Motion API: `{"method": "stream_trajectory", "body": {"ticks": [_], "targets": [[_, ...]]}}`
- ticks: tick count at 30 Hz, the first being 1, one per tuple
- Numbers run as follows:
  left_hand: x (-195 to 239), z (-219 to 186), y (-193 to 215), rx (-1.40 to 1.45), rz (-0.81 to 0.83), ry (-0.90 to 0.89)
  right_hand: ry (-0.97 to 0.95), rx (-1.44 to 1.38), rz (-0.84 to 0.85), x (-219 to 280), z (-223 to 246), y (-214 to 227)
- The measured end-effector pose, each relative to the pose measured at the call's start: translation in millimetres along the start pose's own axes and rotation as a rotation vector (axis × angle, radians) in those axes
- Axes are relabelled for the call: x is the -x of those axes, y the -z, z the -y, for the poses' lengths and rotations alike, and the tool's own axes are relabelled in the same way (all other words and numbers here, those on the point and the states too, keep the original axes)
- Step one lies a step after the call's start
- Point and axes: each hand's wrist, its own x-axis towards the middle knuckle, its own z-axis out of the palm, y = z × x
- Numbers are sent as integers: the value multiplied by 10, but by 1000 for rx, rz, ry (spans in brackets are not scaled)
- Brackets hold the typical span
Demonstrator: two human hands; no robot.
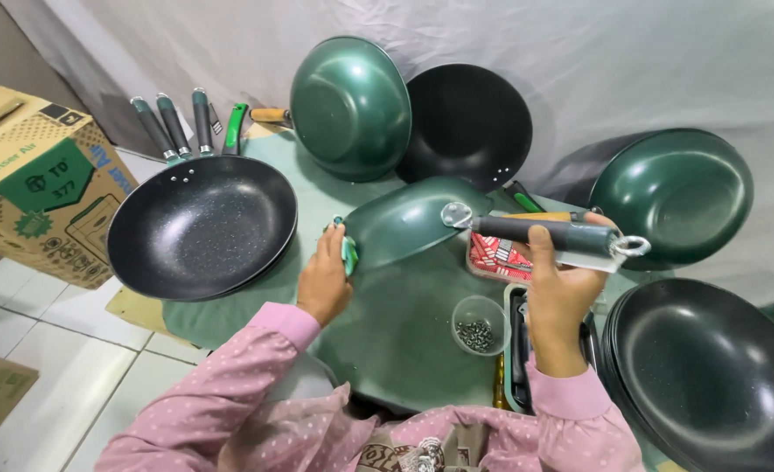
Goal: Wiping the interior of woks and attaching handles using a fastening tool.
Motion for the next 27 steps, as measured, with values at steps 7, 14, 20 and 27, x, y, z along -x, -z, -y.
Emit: {"method": "stream_trajectory", "body": {"ticks": [7,14,20,27], "targets": [[-282,393,-149,67,-152,140,194,115,142,-148,-357,-345],[-207,580,-85,76,-306,172,-180,228,231,165,-1413,-482],[-56,475,370,234,-285,319,-405,482,257,310,-2358,-521],[32,906,275,530,-156,632,-607,339,374,556,-2308,-789]]}}
